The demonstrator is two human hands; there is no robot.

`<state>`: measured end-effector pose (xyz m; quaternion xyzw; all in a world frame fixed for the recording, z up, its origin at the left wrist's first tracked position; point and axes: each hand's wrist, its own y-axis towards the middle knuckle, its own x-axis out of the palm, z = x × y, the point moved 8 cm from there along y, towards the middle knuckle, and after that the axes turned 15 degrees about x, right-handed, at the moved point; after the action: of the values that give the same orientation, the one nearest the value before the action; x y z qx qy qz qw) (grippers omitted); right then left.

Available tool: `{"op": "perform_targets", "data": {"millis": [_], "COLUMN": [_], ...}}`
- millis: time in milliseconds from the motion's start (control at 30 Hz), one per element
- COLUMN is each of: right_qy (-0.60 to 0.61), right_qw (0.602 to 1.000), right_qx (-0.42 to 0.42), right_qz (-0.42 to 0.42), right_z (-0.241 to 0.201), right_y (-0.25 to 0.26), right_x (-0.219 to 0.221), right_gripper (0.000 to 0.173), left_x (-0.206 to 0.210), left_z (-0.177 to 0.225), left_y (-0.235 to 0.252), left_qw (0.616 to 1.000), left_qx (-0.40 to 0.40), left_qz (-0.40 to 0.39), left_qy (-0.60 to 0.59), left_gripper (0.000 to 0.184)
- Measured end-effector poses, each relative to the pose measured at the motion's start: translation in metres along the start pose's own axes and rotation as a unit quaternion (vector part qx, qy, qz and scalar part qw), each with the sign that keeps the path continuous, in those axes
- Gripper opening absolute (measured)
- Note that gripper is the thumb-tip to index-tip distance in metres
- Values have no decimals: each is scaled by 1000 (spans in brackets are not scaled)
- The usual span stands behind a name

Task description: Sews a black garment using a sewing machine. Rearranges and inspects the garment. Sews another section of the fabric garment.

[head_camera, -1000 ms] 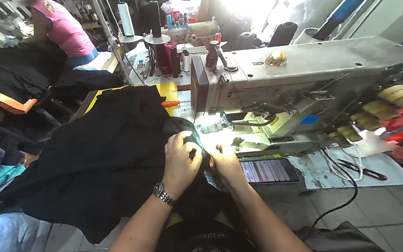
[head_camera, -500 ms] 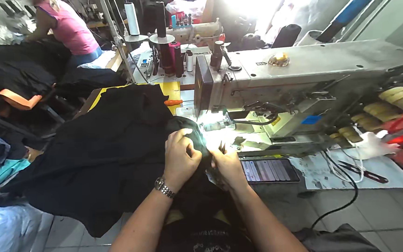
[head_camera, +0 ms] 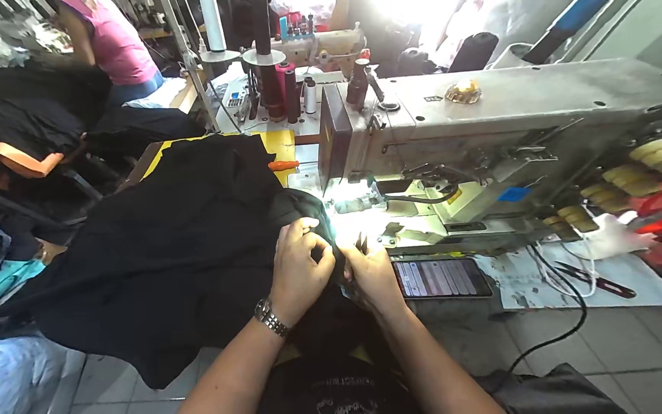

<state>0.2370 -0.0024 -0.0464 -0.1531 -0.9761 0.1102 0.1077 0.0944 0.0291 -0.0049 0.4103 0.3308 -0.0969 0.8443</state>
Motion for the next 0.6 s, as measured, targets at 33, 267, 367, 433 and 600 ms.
{"op": "perform_targets", "data": {"millis": [33, 267, 367, 433, 600], "right_qy": [-22, -42, -20, -10, 2], "right_qw": [1000, 997, 999, 999, 999], "right_qx": [-13, -55, -42, -36, -37], "right_qz": [6, -35, -9, 1, 5], "right_z": [-2, -2, -1, 1, 2], "right_y": [-2, -3, 0, 2, 3], "right_x": [0, 4, -2, -6, -5], "right_gripper": [20, 19, 20, 21, 21], "left_x": [1, 3, -7, -16, -12], "left_z": [1, 1, -5, -10, -7], "left_y": [1, 6, 6, 4, 0], "left_qw": [1000, 1000, 999, 997, 998], "left_qx": [1, 19, 19, 0, -4], "left_qz": [-3, -5, 33, 56, 26], "left_qy": [9, 5, -20, -44, -60], "left_gripper": [15, 19, 17, 15, 11]}}
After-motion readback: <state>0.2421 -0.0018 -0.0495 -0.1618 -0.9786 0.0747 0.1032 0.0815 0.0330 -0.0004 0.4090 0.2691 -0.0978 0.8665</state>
